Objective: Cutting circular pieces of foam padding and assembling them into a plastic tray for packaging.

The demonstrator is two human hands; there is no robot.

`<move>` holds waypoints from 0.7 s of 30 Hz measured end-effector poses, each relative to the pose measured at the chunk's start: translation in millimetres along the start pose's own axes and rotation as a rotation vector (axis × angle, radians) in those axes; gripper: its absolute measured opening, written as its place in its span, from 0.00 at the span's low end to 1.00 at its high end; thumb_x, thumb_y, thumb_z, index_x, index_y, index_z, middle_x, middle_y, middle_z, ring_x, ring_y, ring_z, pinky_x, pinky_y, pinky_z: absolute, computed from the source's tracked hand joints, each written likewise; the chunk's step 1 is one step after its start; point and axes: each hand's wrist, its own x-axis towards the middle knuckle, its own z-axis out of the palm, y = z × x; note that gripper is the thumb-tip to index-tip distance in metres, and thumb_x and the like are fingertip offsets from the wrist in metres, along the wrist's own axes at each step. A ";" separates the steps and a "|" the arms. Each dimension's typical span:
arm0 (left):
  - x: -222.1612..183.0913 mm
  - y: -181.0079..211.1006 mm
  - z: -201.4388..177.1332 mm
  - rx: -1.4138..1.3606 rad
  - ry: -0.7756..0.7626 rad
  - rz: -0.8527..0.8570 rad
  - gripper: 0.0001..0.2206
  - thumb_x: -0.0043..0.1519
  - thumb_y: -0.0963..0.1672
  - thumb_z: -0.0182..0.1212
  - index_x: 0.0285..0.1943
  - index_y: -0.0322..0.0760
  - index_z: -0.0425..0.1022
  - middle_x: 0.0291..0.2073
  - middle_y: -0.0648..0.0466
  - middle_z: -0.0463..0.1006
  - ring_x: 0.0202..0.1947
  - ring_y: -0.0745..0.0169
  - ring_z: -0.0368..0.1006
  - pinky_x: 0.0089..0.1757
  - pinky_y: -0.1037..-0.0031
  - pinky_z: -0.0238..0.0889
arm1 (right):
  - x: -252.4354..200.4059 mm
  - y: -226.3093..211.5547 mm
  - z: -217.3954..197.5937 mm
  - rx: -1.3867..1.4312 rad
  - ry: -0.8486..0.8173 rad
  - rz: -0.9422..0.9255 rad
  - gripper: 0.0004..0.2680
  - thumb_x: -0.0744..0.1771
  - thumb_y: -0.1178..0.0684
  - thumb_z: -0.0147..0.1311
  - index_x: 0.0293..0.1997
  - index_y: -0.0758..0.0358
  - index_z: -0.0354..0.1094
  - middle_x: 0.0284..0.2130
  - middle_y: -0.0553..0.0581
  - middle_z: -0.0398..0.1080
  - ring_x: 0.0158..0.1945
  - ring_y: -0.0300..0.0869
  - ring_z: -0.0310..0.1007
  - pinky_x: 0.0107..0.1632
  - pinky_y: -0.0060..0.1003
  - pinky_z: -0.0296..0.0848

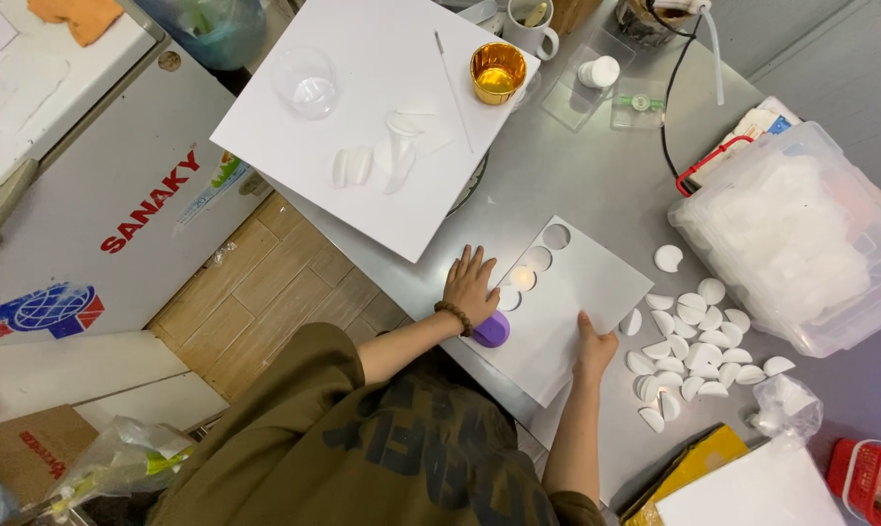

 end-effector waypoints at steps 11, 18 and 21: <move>0.9 0.8 2.1 -0.015 0.002 -0.010 0.28 0.62 0.47 0.56 0.72 0.34 0.59 0.75 0.37 0.50 0.78 0.37 0.36 0.69 0.51 0.34 | -6.4 3.6 -4.2 0.063 -0.070 -0.044 0.14 0.65 0.53 0.66 0.50 0.74 0.72 0.44 0.60 0.77 0.45 0.43 0.75 0.49 0.35 0.72; 4.5 0.8 2.1 -0.025 0.008 -0.008 0.28 0.61 0.47 0.57 0.71 0.35 0.61 0.75 0.38 0.52 0.77 0.37 0.37 0.68 0.50 0.36 | -6.9 5.5 -5.0 0.047 -0.079 -0.004 0.16 0.64 0.53 0.66 0.52 0.74 0.72 0.45 0.61 0.77 0.46 0.44 0.76 0.51 0.35 0.72; 6.2 -1.5 2.9 -0.037 0.008 -0.011 0.27 0.61 0.47 0.57 0.70 0.35 0.62 0.74 0.38 0.52 0.77 0.37 0.38 0.68 0.51 0.37 | -8.1 1.9 -3.6 0.064 -0.082 0.003 0.16 0.64 0.53 0.66 0.52 0.74 0.72 0.45 0.61 0.77 0.47 0.44 0.76 0.51 0.36 0.72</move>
